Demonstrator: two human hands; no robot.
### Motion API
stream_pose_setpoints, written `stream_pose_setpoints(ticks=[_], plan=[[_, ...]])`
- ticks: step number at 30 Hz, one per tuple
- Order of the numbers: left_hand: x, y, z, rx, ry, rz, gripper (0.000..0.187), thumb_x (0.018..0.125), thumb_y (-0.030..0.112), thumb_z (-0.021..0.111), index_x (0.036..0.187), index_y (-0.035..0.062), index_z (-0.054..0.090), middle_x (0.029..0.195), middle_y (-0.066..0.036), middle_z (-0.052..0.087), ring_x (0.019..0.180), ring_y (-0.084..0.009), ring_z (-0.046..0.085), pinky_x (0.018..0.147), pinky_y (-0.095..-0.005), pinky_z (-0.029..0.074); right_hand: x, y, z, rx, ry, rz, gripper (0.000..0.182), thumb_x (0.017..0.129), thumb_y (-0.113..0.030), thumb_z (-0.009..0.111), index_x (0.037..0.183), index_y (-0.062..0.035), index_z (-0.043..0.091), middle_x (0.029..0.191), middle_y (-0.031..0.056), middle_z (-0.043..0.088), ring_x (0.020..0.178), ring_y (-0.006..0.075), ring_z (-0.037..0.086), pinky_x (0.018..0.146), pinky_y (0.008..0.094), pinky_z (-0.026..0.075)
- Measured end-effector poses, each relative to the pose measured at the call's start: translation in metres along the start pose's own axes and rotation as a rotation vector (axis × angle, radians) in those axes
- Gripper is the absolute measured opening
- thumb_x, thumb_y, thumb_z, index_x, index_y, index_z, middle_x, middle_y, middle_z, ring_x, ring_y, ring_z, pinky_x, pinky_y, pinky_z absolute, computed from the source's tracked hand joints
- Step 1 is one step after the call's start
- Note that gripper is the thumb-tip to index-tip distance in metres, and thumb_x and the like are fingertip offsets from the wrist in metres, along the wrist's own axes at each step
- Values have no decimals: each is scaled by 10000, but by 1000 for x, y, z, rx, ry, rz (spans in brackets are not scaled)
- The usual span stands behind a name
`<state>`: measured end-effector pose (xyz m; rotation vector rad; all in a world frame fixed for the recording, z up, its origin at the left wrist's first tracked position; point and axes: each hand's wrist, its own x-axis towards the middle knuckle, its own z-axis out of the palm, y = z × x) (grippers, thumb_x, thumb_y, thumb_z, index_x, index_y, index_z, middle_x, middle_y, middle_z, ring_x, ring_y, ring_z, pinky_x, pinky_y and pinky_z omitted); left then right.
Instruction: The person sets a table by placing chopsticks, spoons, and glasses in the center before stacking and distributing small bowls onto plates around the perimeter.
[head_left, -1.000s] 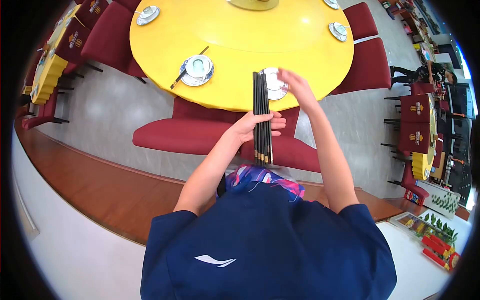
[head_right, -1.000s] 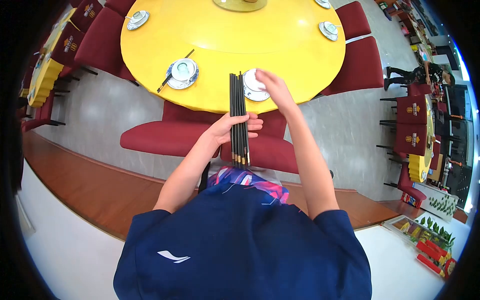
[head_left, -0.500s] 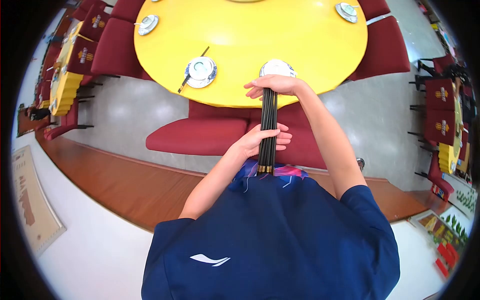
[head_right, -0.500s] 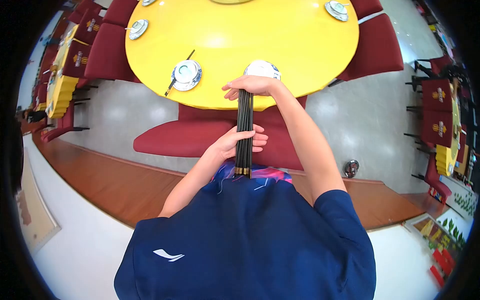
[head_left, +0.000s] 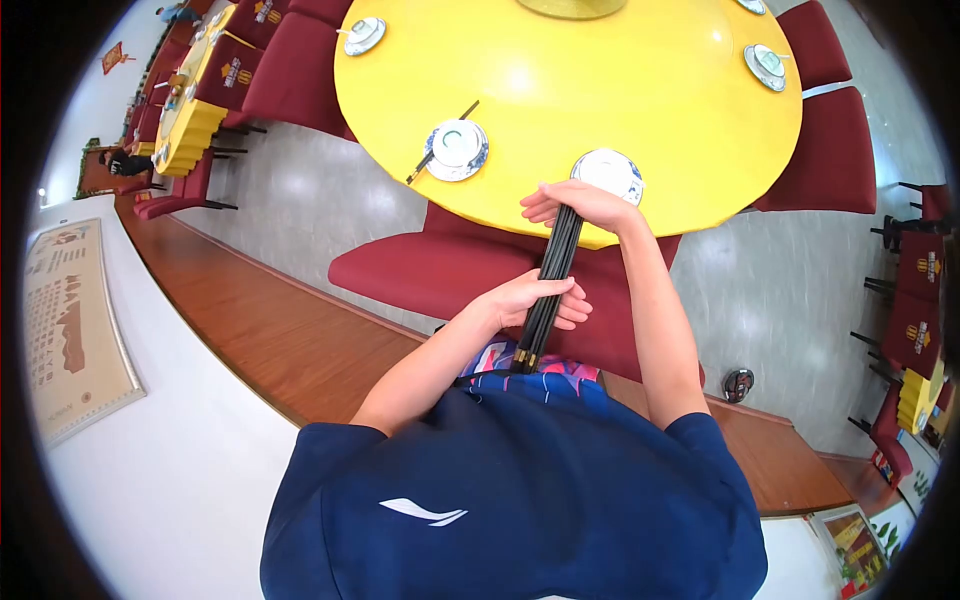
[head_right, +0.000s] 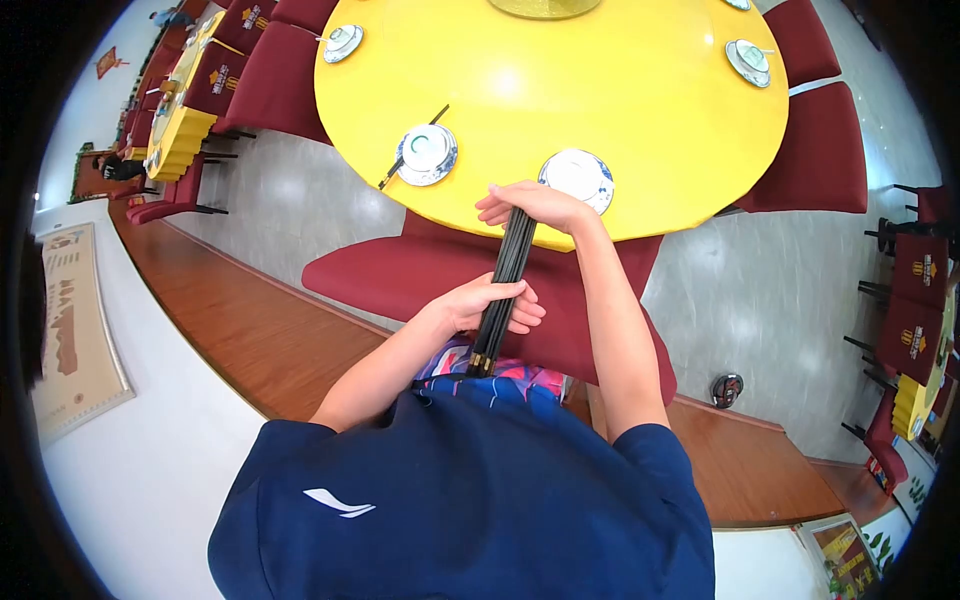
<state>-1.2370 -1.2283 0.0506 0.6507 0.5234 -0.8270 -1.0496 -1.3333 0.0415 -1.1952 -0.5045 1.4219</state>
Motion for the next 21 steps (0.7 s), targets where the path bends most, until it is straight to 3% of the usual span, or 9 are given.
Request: stream_pose_setpoints(ticks=[3,4,6,7,11,16,21], plan=[[-13,10,-30,-12,-11,50,300,967,269,578,1074,-12,578,1110,-249,641,1006,-342,665,845,-471,573,15,19,8,287,197,-72,650,1024,-512,290,1329,22,500,1204,195,622,1110,257,611,939,359,484],[-22,13,-42,-48,0,92,306,965,273,583,1073,-13,578,1094,-242,648,991,-338,671,844,-469,574,24,32,12,284,207,-67,650,1024,-512,290,1329,22,500,1204,195,622,1110,257,611,939,359,484],[-42,23,-75,-174,32,191,332,958,267,596,1125,-20,573,1097,-219,655,997,-318,672,863,-458,571,43,58,23,508,496,-155,619,1025,-492,321,1349,18,460,1231,222,596,1100,265,609,923,355,488],[-54,29,-95,-209,38,232,324,959,264,595,1121,-16,573,1098,-215,655,997,-318,671,867,-464,569,51,68,32,565,537,-137,596,1028,-474,322,1352,14,435,1226,224,591,1079,268,611,899,352,496],[-111,62,-186,-297,-29,364,257,980,248,558,1108,27,586,1138,-205,647,1039,-311,655,906,-493,547,98,108,76,647,828,-70,527,1022,-422,360,1282,18,489,1154,209,610,1037,268,614,883,365,502],[-192,110,-298,-384,-49,459,300,989,219,532,1221,30,554,1194,-176,632,1073,-289,643,934,-486,531,191,101,140,610,972,86,432,1006,-315,415,1253,24,519,1147,217,605,1024,281,619,885,362,509],[-249,139,-373,-479,19,567,362,973,163,514,1312,40,484,1243,-148,608,1127,-260,612,985,-470,493,310,102,173,535,902,136,441,970,-286,515,1261,45,504,1162,219,598,996,283,626,875,365,528]])
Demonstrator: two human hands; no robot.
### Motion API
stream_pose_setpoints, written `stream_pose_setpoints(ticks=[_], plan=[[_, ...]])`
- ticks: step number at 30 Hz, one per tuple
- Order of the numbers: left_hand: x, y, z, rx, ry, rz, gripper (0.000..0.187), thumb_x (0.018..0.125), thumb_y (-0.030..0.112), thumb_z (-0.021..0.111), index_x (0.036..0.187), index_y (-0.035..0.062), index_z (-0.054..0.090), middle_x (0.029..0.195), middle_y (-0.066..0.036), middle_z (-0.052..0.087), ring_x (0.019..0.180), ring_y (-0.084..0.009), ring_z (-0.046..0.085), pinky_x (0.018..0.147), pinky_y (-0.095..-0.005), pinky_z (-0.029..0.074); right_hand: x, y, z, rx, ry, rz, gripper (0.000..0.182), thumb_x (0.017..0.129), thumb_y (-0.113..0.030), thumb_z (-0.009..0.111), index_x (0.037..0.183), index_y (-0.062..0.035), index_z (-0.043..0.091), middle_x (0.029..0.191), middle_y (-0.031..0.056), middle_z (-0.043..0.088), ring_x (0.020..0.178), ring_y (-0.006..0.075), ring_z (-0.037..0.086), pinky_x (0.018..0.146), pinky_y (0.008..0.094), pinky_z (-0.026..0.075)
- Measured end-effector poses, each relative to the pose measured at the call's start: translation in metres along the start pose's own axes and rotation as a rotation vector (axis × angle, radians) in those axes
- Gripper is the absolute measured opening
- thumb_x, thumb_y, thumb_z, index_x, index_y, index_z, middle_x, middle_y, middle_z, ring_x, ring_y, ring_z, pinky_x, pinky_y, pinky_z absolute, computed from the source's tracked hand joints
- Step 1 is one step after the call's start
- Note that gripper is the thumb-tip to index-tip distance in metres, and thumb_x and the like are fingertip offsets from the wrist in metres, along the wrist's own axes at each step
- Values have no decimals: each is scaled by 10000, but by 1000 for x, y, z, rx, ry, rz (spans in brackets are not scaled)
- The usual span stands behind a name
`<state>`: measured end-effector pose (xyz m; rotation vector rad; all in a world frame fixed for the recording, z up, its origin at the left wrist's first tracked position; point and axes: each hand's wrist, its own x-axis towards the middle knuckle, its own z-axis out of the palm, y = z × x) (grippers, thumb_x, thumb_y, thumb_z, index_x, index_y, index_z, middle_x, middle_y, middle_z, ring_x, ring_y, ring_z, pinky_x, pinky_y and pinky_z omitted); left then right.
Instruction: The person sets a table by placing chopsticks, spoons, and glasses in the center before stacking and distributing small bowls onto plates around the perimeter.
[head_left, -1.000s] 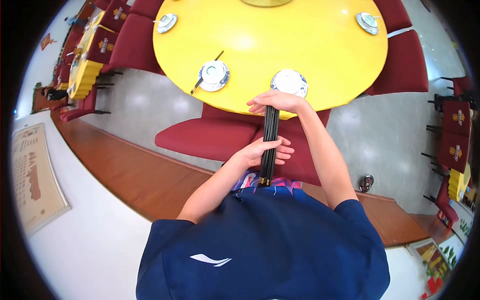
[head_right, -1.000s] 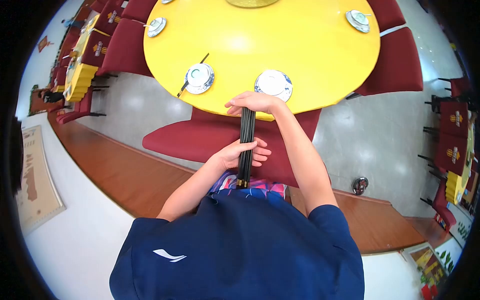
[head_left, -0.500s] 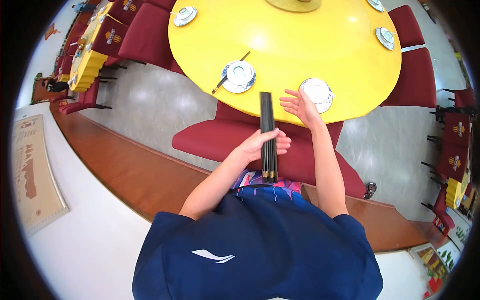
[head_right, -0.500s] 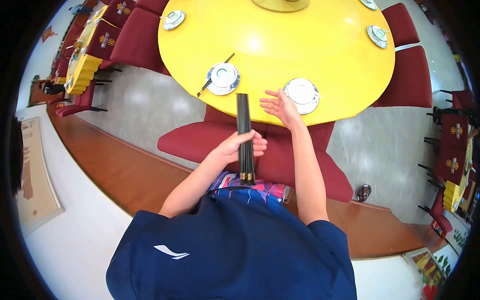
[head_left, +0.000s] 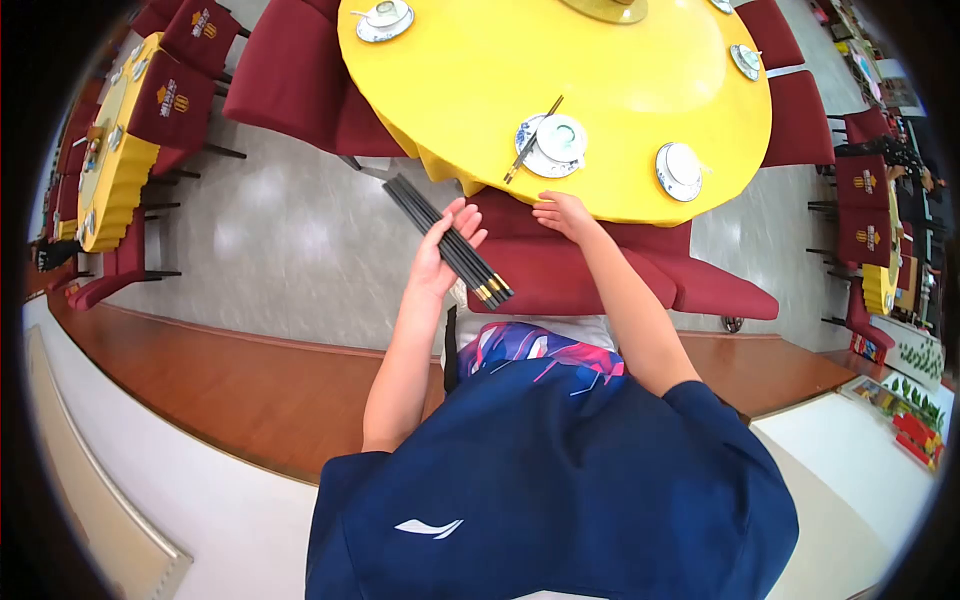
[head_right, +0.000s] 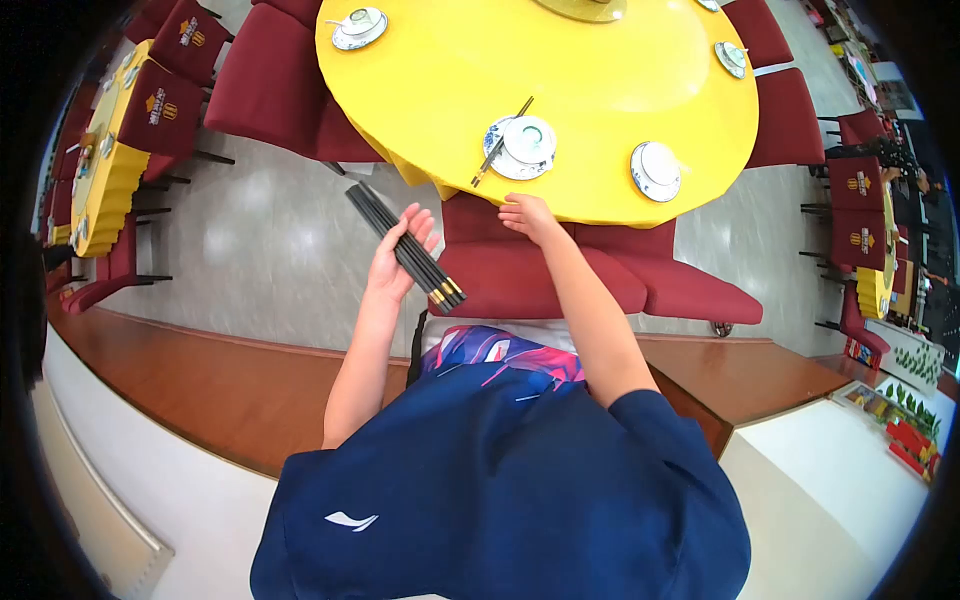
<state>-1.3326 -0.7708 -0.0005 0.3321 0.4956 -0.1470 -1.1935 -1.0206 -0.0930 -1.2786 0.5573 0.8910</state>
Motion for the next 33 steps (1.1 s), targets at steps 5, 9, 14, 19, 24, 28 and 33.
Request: stream_pose_setpoints(ticks=[5,9,14,19,24,28,33], plan=[[-19,36,-13,-14,41,90,341,936,106,495,1269,33,486,1241,-171,599,1149,-281,593,1025,-501,456,36,28,53,-67,90,39,489,953,-252,576,1329,32,445,1272,224,551,1099,293,585,911,395,512],[-33,45,-19,-29,72,74,353,924,111,487,1266,24,479,1247,-186,593,1171,-299,576,1045,-517,433,66,27,60,39,157,9,456,939,-266,603,1288,-2,477,1220,193,572,1099,286,580,890,412,509],[-32,49,-28,36,70,-7,419,936,128,482,1340,21,446,1305,-166,555,1235,-287,526,1083,-505,394,87,19,67,170,214,27,313,932,-304,626,1118,-64,550,1104,128,614,1020,253,610,787,366,493],[-5,48,-12,98,135,26,441,939,144,492,1351,5,420,1327,-197,529,1248,-304,514,1062,-504,415,94,15,66,190,136,-37,249,938,-269,624,1079,-71,569,1015,81,644,939,198,635,766,337,492],[36,53,5,149,128,-5,500,937,147,518,1400,14,382,1366,-218,485,1276,-327,487,1076,-494,404,55,17,66,211,-69,-50,183,963,-221,589,1060,-66,603,948,37,672,851,133,649,715,259,494],[64,50,14,254,108,-56,535,938,146,525,1421,-7,354,1405,-230,448,1304,-338,462,1074,-476,410,-27,18,76,22,-195,-151,183,957,-203,604,1025,-41,655,912,41,691,800,113,653,681,233,490],[92,47,15,367,30,-170,576,940,161,536,1439,-24,316,1440,-206,412,1317,-318,449,1091,-451,399,-67,18,86,-319,-180,-260,192,932,-162,619,982,13,680,815,56,704,747,108,651,649,245,488]])
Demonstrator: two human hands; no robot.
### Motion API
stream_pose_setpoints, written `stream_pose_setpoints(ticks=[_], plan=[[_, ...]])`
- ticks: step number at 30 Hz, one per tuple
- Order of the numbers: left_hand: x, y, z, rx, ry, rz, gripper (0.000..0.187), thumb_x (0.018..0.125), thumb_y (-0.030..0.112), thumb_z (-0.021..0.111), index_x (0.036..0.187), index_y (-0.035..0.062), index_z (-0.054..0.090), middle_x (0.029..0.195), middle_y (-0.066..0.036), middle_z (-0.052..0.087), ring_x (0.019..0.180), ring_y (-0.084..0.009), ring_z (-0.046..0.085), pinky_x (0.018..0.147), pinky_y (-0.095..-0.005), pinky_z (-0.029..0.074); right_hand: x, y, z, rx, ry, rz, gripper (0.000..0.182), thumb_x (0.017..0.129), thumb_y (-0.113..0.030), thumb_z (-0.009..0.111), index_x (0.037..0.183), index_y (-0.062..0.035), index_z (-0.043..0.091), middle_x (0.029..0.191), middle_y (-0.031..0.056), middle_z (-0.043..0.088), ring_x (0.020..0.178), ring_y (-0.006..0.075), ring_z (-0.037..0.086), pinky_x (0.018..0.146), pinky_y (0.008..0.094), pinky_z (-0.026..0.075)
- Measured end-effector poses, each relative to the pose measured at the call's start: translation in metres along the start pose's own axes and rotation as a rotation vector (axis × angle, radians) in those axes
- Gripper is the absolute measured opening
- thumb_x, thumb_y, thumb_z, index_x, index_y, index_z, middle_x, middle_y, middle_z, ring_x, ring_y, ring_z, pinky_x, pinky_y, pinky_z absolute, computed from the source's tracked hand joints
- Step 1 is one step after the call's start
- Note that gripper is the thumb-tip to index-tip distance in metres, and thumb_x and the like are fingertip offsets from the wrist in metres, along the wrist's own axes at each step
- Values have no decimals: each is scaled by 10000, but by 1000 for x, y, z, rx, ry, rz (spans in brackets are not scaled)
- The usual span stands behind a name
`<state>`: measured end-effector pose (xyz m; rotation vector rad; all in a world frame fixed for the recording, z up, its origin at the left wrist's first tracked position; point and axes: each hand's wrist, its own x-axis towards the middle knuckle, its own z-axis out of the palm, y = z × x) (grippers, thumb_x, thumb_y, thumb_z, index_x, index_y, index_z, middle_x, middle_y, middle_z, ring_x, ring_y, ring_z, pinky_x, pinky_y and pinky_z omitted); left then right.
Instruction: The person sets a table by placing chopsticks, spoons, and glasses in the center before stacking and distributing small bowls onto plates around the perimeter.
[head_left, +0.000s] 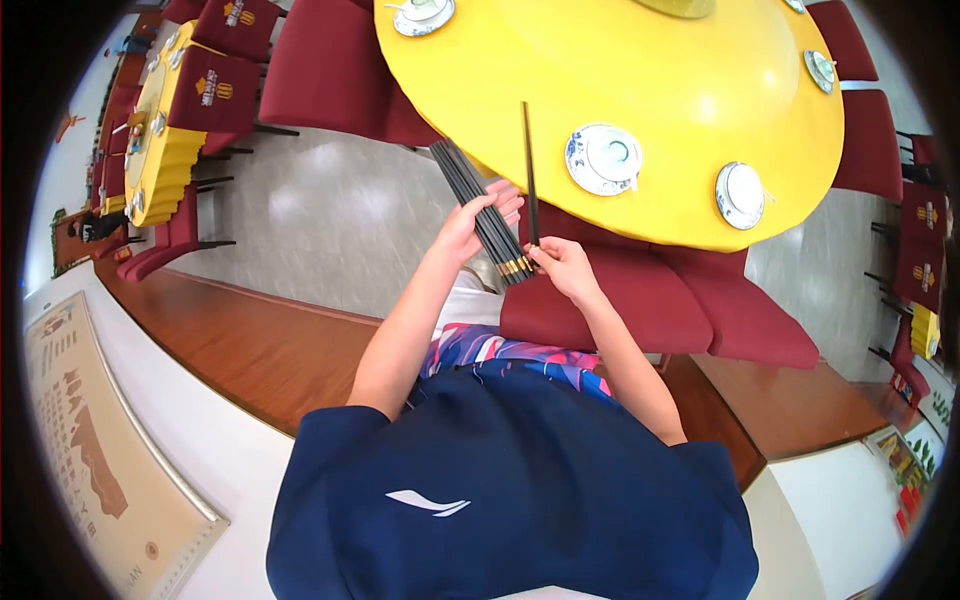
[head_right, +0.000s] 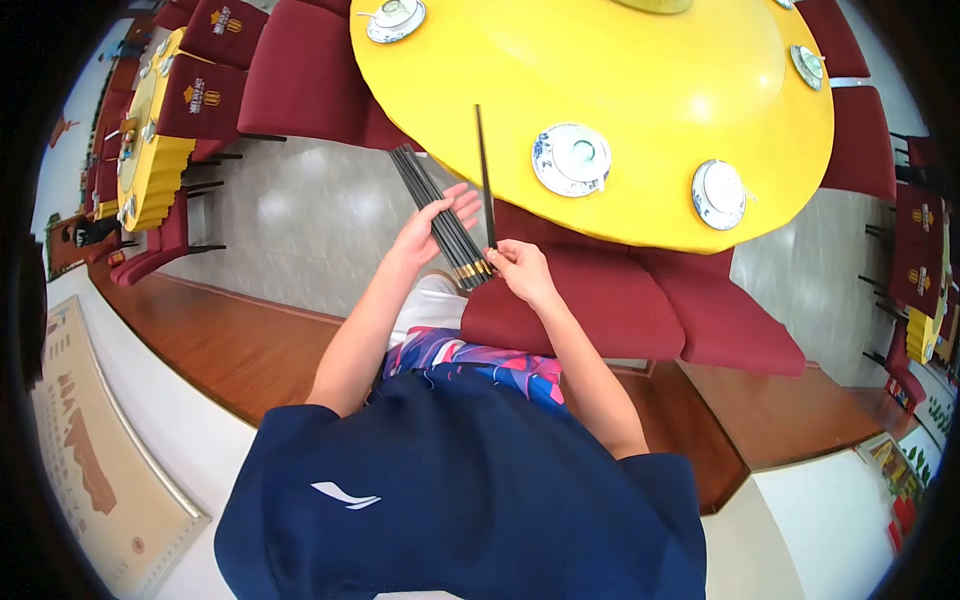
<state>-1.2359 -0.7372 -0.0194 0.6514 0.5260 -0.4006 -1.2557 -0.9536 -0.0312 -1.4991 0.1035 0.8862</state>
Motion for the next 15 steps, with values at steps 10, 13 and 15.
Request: stream_pose_setpoints(ticks=[10,13,15], plan=[[10,47,-19,113,-219,-163,533,966,205,554,1408,-25,364,1358,-236,486,1248,-332,519,1002,-478,487,3,-33,55,-126,3,24,213,905,-154,631,954,47,683,754,75,692,689,115,644,623,264,498],[-1,73,-49,111,-306,-211,498,961,251,589,1354,-8,428,1291,-225,541,1197,-316,561,964,-481,516,3,-46,103,-112,-58,120,251,909,-199,640,935,45,690,734,72,675,689,108,634,624,269,503],[-8,95,-73,130,-329,-224,437,956,247,598,1296,3,470,1232,-214,578,1149,-309,591,942,-473,531,12,-49,133,-164,-50,130,277,910,-225,642,945,46,690,723,62,667,686,105,627,630,270,505]])
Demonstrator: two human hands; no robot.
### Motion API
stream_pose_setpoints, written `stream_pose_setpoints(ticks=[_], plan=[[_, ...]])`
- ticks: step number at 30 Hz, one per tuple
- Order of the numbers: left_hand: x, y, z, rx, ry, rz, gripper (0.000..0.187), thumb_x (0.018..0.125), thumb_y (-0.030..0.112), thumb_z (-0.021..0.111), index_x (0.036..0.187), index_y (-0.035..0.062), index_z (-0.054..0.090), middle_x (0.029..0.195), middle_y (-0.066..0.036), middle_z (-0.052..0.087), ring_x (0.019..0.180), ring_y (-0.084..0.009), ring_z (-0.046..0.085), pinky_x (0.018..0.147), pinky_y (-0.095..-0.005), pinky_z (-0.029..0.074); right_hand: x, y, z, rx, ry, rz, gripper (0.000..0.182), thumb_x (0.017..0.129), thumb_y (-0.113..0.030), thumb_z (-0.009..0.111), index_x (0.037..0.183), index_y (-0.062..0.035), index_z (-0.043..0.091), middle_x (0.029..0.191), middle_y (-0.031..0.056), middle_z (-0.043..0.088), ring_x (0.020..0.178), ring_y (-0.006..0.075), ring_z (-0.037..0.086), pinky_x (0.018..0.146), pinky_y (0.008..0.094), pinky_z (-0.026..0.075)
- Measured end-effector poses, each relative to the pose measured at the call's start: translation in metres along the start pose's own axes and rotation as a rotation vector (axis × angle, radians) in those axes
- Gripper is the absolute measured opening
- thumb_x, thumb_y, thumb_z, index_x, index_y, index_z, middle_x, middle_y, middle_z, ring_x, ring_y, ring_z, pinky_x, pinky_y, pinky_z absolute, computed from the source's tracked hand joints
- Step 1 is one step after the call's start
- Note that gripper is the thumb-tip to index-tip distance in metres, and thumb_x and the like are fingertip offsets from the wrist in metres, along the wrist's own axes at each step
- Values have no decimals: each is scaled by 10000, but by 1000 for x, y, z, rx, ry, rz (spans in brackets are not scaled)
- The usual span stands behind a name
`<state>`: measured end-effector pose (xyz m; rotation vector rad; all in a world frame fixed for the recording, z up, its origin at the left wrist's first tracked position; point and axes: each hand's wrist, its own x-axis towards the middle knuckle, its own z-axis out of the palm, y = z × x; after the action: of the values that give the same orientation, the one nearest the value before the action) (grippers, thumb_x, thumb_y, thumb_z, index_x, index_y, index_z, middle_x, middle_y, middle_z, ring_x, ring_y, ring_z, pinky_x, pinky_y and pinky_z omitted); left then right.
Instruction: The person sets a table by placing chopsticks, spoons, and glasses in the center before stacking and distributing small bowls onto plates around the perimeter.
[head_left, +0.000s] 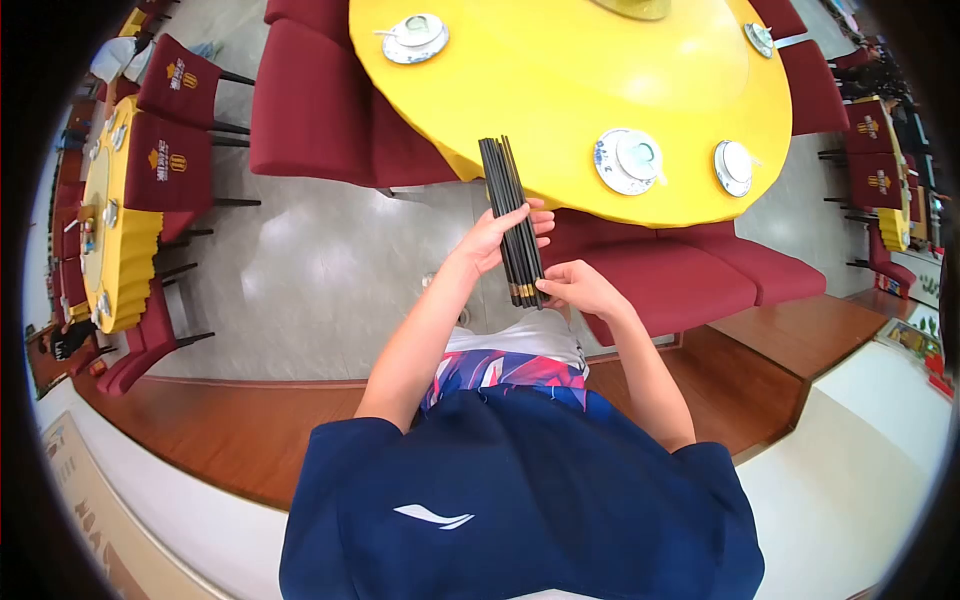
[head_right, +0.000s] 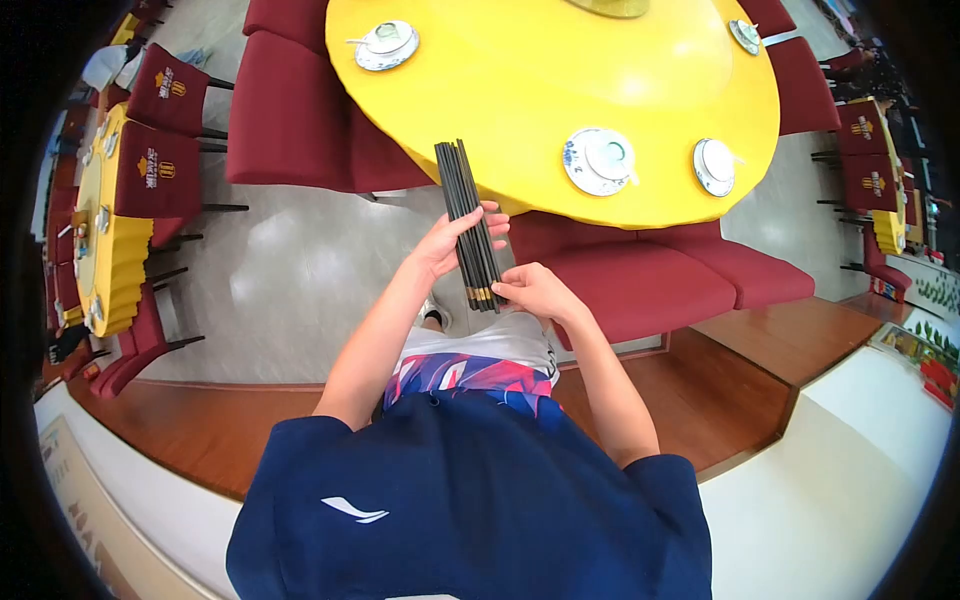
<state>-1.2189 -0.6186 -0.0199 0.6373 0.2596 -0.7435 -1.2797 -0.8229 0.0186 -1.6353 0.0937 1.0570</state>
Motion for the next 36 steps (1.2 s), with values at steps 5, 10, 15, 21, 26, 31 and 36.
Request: stream_pose_setpoints(ticks=[5,10,15,21,26,31,36], plan=[[-82,30,-48,36,72,-29,231,948,237,618,1070,43,585,957,-100,663,882,-202,669,820,-396,582,30,-55,45,24,169,-78,438,922,-374,626,1144,3,648,994,98,680,866,139,627,748,301,514],[-150,43,-64,25,-16,-88,252,947,269,624,1039,38,582,853,-78,656,767,-175,664,735,-366,588,114,-139,99,430,182,-122,511,981,-439,482,1233,-1,555,1097,157,656,963,236,644,859,355,518],[-171,46,-81,-84,-136,-16,233,907,220,674,1002,30,578,892,-116,651,830,-230,666,791,-404,573,148,-192,189,506,35,42,389,990,-421,465,950,-53,584,746,94,626,614,212,585,622,325,508],[-187,84,-102,-48,-107,-54,168,900,176,668,932,42,572,779,-73,599,702,-175,609,666,-340,530,165,-215,213,823,-198,-55,365,961,-434,517,734,-158,448,531,-61,355,445,73,333,451,240,326],[-150,154,-109,159,-169,-109,176,899,204,673,935,61,577,712,-32,591,619,-131,582,591,-289,505,194,-259,186,791,33,-180,442,973,-464,507,679,-171,355,490,-74,246,399,64,245,393,237,253],[-105,242,-119,372,-165,-162,286,915,251,657,1095,48,567,858,-103,676,661,-129,642,585,-244,540,239,-273,113,1203,207,-490,392,990,-393,470,673,-190,359,504,-73,217,402,62,226,391,237,237],[-116,337,-151,475,-148,-317,440,961,333,580,1302,68,493,1072,-132,670,733,-152,682,569,-271,579,263,-297,69,1484,439,-719,363,990,-318,419,661,-178,357,491,-62,240,394,70,226,395,237,250]])
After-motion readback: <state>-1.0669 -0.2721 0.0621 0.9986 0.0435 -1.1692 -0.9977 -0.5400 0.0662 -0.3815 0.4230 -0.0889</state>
